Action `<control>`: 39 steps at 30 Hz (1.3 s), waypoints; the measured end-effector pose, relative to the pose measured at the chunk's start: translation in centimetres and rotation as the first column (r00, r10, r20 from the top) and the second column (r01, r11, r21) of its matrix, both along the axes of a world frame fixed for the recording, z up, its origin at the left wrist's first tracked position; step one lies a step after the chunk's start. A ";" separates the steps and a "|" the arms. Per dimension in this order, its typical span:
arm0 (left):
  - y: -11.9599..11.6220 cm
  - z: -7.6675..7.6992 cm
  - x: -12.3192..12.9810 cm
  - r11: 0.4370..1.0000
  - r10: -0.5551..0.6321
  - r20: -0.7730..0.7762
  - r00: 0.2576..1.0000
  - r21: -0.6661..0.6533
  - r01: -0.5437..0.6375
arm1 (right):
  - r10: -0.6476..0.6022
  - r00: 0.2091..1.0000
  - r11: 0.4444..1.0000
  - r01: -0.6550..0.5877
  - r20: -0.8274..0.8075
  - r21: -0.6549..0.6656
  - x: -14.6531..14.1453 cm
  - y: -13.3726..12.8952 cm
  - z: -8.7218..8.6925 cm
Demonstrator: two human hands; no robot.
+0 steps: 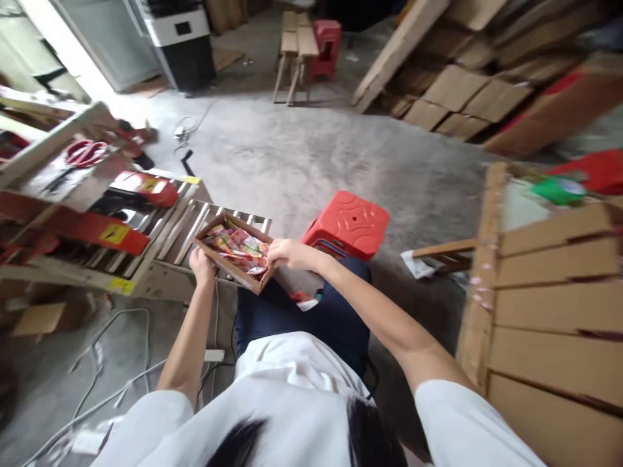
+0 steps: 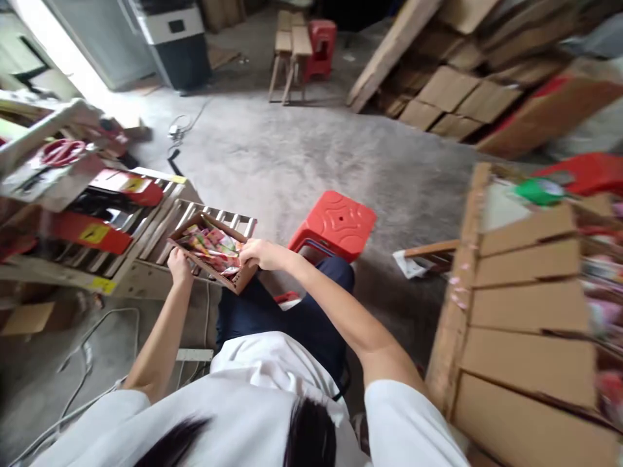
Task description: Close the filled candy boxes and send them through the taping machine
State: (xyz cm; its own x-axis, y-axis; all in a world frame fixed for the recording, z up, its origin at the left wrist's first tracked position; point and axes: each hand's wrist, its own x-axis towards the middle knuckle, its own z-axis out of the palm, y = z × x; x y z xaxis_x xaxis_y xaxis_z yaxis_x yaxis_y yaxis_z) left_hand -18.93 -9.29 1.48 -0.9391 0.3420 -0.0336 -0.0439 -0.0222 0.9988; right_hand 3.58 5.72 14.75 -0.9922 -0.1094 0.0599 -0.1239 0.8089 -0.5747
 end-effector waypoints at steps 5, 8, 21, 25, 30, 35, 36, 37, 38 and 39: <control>-2.4 3.5 -0.9 0.959 -0.008 -0.177 0.984 0.276 0.057 | -0.037 0.991 0.999 0.041 -0.125 0.030 1.3 -1.0 -1.0; -2.2 5.1 -1.0 0.941 -0.112 -0.213 0.971 0.291 0.172 | -0.213 0.919 0.977 0.197 -0.331 -0.083 2.7 -2.7 -0.5; -5.5 11.0 -1.6 0.785 -0.619 -0.496 0.608 -0.373 0.495 | -0.163 0.986 0.980 0.164 -0.016 0.113 -7.0 -5.9 -5.7; -4.8 11.7 -1.7 0.757 -0.650 -0.493 0.579 -0.489 0.434 | -0.174 0.984 0.967 0.177 -0.033 0.181 -6.9 -6.4 -6.9; -2.8 11.4 -1.0 0.726 -0.633 -0.492 0.597 -0.646 0.236 | -0.193 0.978 0.939 0.208 -0.081 0.274 -7.4 -7.8 -8.4; -0.6 12.1 0.7 0.501 -0.801 -0.387 0.456 -0.851 0.157 | -0.169 0.965 0.977 0.190 -0.201 0.094 -6.1 -6.2 -8.9; -0.3 12.3 1.1 0.476 -0.831 -0.380 0.407 -0.864 0.166 | -0.176 0.960 0.983 0.181 -0.218 0.004 -5.7 -5.8 -8.8; 0.0 12.5 1.4 0.460 -0.854 -0.377 0.358 -0.869 0.183 | -0.191 0.953 0.980 0.174 -0.235 -0.093 -5.3 -5.5 -8.6; 0.1 12.7 1.6 0.448 -0.873 -0.375 0.311 -0.870 0.208 | -0.218 0.942 0.967 0.174 -0.254 -0.184 -4.9 -5.2 -8.4; 0.2 12.8 1.6 0.437 -0.887 -0.373 0.272 -0.869 0.234 | -0.252 0.929 0.950 0.183 -0.271 -0.255 -4.7 -5.0 -8.2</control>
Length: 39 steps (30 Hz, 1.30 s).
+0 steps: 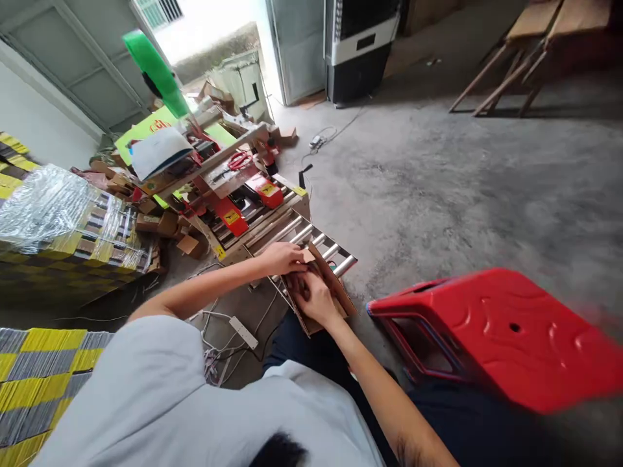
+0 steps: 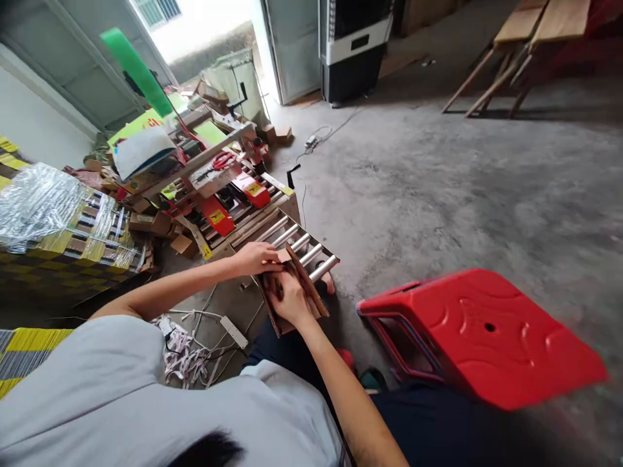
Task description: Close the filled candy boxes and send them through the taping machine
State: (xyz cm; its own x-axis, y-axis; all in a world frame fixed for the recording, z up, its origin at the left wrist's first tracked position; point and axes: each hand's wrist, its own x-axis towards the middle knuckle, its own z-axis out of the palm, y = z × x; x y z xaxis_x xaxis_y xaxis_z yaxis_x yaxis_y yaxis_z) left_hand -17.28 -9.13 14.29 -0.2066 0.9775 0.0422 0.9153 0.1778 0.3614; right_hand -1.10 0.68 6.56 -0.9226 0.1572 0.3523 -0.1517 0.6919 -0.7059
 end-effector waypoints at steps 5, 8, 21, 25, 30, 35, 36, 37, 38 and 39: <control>-0.4 -0.4 -2.3 0.992 -0.107 0.057 0.993 -0.064 0.111 | -0.141 0.990 0.990 0.141 -0.016 0.016 0.0 -0.4 1.7; -0.6 -0.9 -4.0 0.983 -0.129 0.128 0.983 -0.112 0.144 | -0.189 0.980 0.978 0.182 0.060 0.103 -0.2 -1.0 3.0; -2.4 -1.9 -0.5 0.720 0.324 0.357 0.876 0.508 -0.473 | -0.076 0.966 0.953 -0.002 0.245 0.303 -0.3 -1.8 1.3; -1.8 -3.5 0.7 0.696 0.410 0.247 0.878 0.537 -0.476 | -0.033 0.970 0.971 -0.026 0.243 0.236 -0.7 -1.1 1.8; -1.1 -3.4 -1.1 0.830 0.447 0.101 0.889 0.325 -0.454 | 0.023 0.993 0.998 -0.016 0.115 -0.061 -2.0 -0.2 1.6; -1.5 -1.4 -1.6 0.947 0.227 -0.060 0.972 0.245 -0.206 | -0.030 0.999 0.997 0.031 0.018 -0.078 -2.4 -0.6 0.3; -1.3 -1.2 -1.7 0.975 0.153 -0.081 0.985 0.173 -0.137 | -0.027 0.999 0.999 0.029 0.040 -0.046 -2.5 -0.7 0.1; -0.9 -1.0 -2.0 0.993 0.085 -0.092 0.992 0.084 -0.077 | -0.018 0.998 1.000 0.019 0.060 -0.012 -2.6 -0.8 0.0; -0.3 -0.9 -2.3 0.999 0.044 -0.101 0.994 -0.004 -0.044 | 0.002 0.997 1.000 -0.003 0.076 0.015 -2.8 -0.8 -0.1; 0.4 -1.0 -2.5 0.995 0.042 -0.117 0.992 -0.083 -0.051 | 0.033 0.995 0.999 -0.035 0.090 0.027 -2.9 -0.7 -0.1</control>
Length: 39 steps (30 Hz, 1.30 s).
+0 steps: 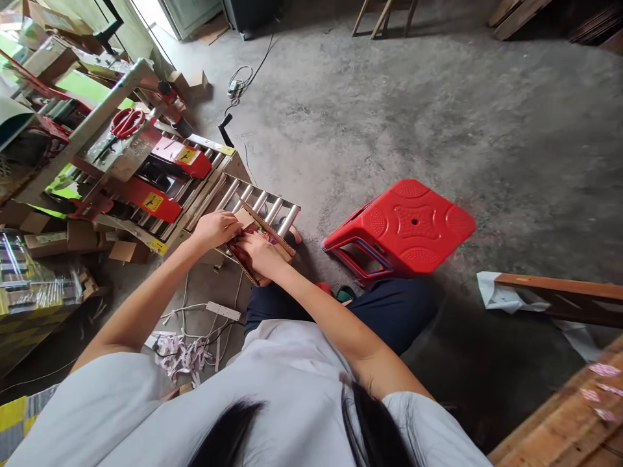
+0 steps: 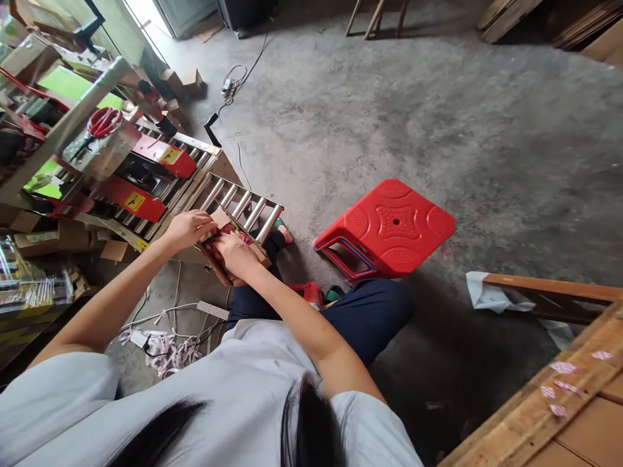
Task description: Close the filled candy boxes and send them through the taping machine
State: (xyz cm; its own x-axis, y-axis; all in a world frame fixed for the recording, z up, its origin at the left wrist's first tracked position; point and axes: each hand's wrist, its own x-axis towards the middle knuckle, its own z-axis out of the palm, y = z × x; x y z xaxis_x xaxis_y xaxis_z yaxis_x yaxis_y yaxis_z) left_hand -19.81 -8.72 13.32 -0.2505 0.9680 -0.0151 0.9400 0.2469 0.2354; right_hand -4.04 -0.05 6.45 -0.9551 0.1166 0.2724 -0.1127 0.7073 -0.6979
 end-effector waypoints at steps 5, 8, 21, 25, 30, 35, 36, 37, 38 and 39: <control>3.3 -1.2 0.3 0.954 0.250 -0.121 0.961 -0.139 -0.266 | -0.017 0.996 0.991 0.006 -0.082 -0.133 1.5 1.2 1.4; 3.5 -2.5 1.6 0.942 0.334 -0.099 0.937 0.002 -0.335 | -0.172 0.953 0.977 0.133 -0.250 -0.167 3.9 2.2 3.8; 2.2 -4.7 -0.1 0.566 0.450 0.339 0.826 0.608 -0.557 | -0.401 0.896 0.853 0.289 0.191 0.434 6.1 -4.1 3.5; 1.6 -4.4 1.8 0.593 0.395 0.216 0.893 0.682 -0.428 | -0.394 0.910 0.862 0.317 0.128 0.394 6.9 -2.2 3.4; 1.3 -5.3 1.5 0.722 0.424 0.179 0.888 0.524 -0.451 | -0.303 0.950 0.889 0.254 0.073 0.382 4.8 -0.4 3.6; 0.9 -5.1 -1.1 0.638 0.401 0.295 0.867 0.589 -0.495 | -0.270 0.963 0.910 0.250 0.017 0.330 2.2 -1.6 2.8; 0.5 -5.2 -1.1 0.596 0.418 0.310 0.854 0.615 -0.516 | -0.275 0.961 0.915 0.254 0.023 0.312 2.2 -1.9 2.5; 0.1 -5.4 -0.9 0.542 0.442 0.331 0.834 0.643 -0.542 | -0.280 0.959 0.919 0.258 0.033 0.297 2.2 -2.1 2.2; -0.5 -5.9 -0.4 0.475 0.479 0.356 0.803 0.664 -0.577 | -0.284 0.958 0.922 0.260 0.044 0.286 2.4 -2.1 2.0; -1.1 -6.6 0.3 0.402 0.524 0.385 0.760 0.675 -0.619 | -0.285 0.957 0.924 0.259 0.054 0.282 2.4 -2.1 1.7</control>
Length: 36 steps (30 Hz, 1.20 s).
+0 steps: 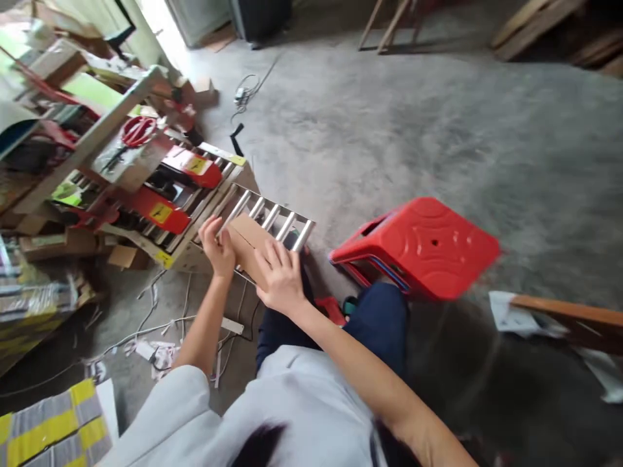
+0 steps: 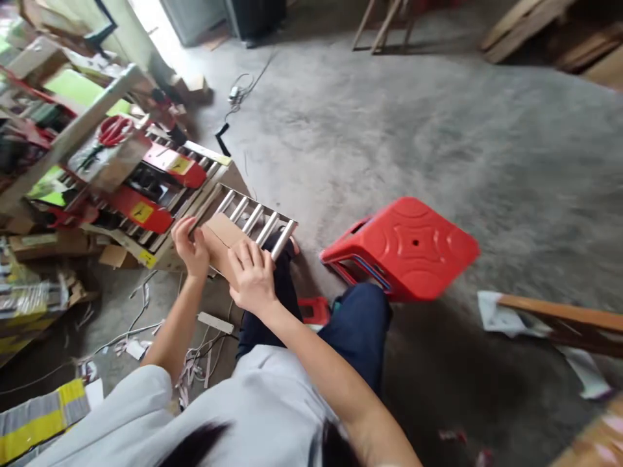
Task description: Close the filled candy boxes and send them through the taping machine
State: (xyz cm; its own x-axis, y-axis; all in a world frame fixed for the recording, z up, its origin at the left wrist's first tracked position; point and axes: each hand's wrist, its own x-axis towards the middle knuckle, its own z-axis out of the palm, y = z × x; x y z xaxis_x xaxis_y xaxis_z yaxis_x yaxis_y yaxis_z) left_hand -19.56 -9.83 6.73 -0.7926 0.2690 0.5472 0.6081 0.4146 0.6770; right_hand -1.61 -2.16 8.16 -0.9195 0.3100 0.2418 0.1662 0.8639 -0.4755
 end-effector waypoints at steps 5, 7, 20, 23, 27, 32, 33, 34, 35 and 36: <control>-3.6 -6.5 4.9 0.970 0.244 0.165 0.956 -0.020 -0.244 | 0.081 0.996 0.997 -0.081 0.029 0.011 -4.5 1.1 -0.2; -4.1 -9.5 6.8 0.979 0.190 0.291 0.938 -0.127 -0.159 | 0.146 0.989 0.989 -0.146 0.016 0.008 -10.1 1.6 -0.2; -2.8 -14.6 10.1 0.968 0.124 0.534 0.836 -0.251 0.018 | 0.314 0.949 0.932 -0.315 -0.035 -0.181 -23.5 3.5 -3.6; -2.9 -14.6 9.1 0.961 0.131 0.521 0.843 -0.277 0.022 | 0.153 0.986 0.959 -0.164 -0.063 -0.233 -13.3 7.1 -5.7; -3.5 -13.7 7.6 0.948 0.120 0.453 0.883 -0.316 0.033 | -0.259 0.966 0.916 0.249 0.010 -0.315 0.6 13.1 -5.8; -2.0 -10.6 6.8 0.945 -0.004 0.220 0.975 -0.317 0.075 | -0.666 0.732 0.700 0.680 0.143 -0.218 16.6 15.0 -3.2; -0.9 -9.8 6.9 0.952 -0.070 0.161 0.984 -0.285 0.114 | -0.714 0.685 0.655 0.727 0.148 -0.206 19.0 14.3 -3.0; 0.4 -8.9 7.2 0.953 -0.143 0.121 0.982 -0.250 0.170 | -0.751 0.642 0.613 0.765 0.156 -0.199 21.0 13.3 -2.9; 1.9 -8.1 7.7 0.948 -0.216 0.099 0.971 -0.217 0.233 | -0.776 0.608 0.578 0.792 0.167 -0.196 22.7 12.0 -3.0; 3.5 -7.3 8.4 0.933 -0.291 0.092 0.952 -0.193 0.304 | -0.791 0.584 0.552 0.810 0.181 -0.198 24.1 10.6 -3.2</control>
